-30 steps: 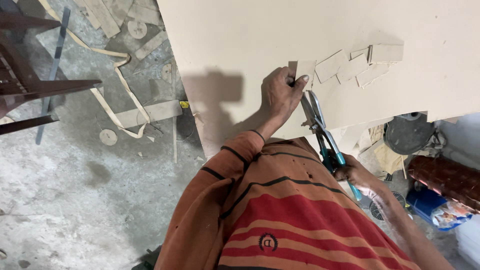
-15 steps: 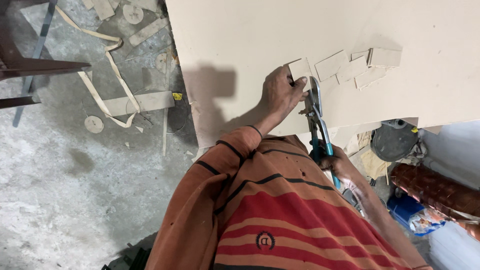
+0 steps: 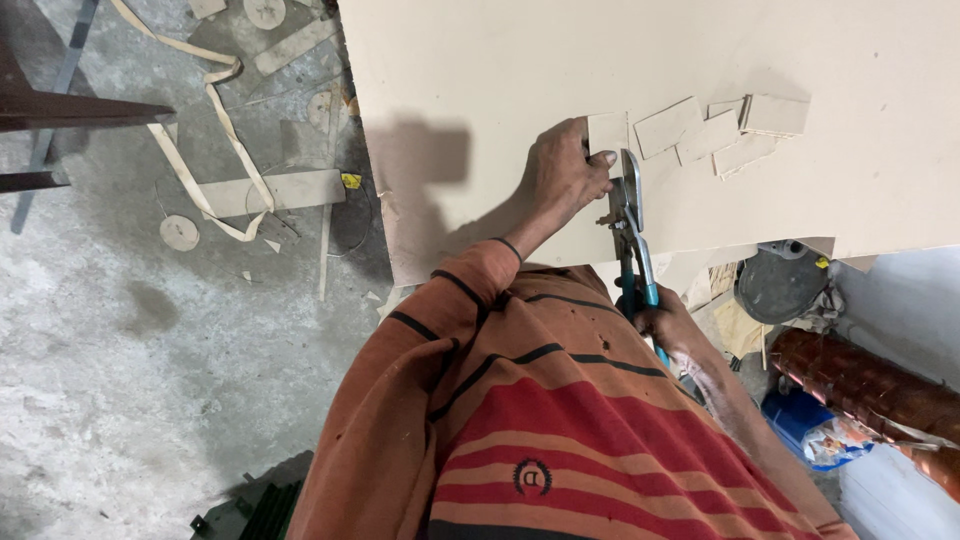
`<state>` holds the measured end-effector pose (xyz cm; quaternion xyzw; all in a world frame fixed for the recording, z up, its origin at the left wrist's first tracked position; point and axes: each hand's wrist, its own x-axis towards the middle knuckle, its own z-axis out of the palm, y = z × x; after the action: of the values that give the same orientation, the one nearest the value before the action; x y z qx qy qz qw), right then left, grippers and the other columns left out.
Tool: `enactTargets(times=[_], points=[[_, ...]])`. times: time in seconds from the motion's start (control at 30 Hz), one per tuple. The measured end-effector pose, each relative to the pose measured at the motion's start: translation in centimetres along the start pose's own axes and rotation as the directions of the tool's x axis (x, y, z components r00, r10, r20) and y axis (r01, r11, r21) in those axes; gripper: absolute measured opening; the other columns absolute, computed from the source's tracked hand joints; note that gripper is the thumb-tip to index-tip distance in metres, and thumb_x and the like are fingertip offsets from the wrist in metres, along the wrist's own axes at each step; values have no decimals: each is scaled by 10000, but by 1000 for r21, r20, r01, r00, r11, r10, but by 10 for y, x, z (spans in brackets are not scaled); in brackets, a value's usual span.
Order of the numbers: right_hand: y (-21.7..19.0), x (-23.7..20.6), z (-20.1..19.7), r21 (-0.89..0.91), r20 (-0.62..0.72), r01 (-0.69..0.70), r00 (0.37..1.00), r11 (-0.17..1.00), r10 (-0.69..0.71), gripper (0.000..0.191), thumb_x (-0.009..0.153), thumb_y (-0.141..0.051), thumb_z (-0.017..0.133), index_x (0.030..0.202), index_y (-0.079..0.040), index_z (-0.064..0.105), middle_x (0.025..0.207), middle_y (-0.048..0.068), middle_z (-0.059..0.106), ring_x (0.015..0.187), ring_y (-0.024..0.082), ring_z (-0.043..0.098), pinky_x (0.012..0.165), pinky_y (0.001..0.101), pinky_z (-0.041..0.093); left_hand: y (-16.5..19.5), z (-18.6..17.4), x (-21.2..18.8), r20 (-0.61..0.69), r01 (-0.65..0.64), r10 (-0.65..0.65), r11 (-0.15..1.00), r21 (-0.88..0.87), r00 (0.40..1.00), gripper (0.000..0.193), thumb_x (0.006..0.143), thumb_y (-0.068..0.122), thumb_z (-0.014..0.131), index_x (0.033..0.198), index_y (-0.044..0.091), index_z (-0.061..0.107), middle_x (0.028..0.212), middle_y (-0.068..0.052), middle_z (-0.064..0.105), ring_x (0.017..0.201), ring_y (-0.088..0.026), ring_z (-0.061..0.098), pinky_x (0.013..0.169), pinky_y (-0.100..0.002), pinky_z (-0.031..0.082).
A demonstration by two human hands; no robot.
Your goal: The person holds a large thin board on a work surface and cuts narrow strips from its edge using hand shears. They reposition the board and cut several small rectangular pieces, setting the cut pieces aside on the board.
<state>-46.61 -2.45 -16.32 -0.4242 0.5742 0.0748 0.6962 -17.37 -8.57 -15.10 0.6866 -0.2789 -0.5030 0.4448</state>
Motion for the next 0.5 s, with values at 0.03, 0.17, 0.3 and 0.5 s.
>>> enactTargets(times=[0.03, 0.17, 0.3, 0.5], points=[[1, 2, 4, -1, -32, -27, 999, 1000, 27, 696, 704, 111, 489, 1377, -23, 607, 849, 63, 641, 667, 165, 553, 612, 316, 468, -2, 0, -1, -16, -67, 68, 997, 35, 998, 180, 881, 30, 675, 1017, -52, 590, 786, -128, 696, 558, -188, 757, 450, -281, 623], [2, 14, 18, -52, -143, -7, 990, 999, -1, 482, 657, 120, 526, 1100, 15, 685, 816, 90, 678, 686, 201, 611, 623, 335, 510, -10, 0, -1, -32, -151, 152, 988, 27, 988, 171, 841, 29, 708, 935, -37, 582, 732, -116, 683, 535, -197, 747, 459, -306, 618], [6, 19, 20, -157, -155, 96, 980, 983, -121, 253, 642, 109, 575, 857, 31, 682, 750, 110, 662, 683, 227, 590, 631, 367, 501, -13, 1, 1, -56, -202, 207, 976, 77, 977, 173, 829, 31, 726, 885, -26, 573, 714, -90, 683, 543, -180, 759, 493, -298, 634], [11, 25, 24, -322, -226, 158, 945, 934, -238, 120, 759, 47, 557, 826, 13, 650, 685, 103, 637, 658, 217, 563, 613, 370, 470, -2, 4, 4, 18, 76, -75, 996, -36, 997, 166, 836, -27, 645, 987, -35, 579, 707, -121, 703, 529, -204, 746, 446, -310, 622]])
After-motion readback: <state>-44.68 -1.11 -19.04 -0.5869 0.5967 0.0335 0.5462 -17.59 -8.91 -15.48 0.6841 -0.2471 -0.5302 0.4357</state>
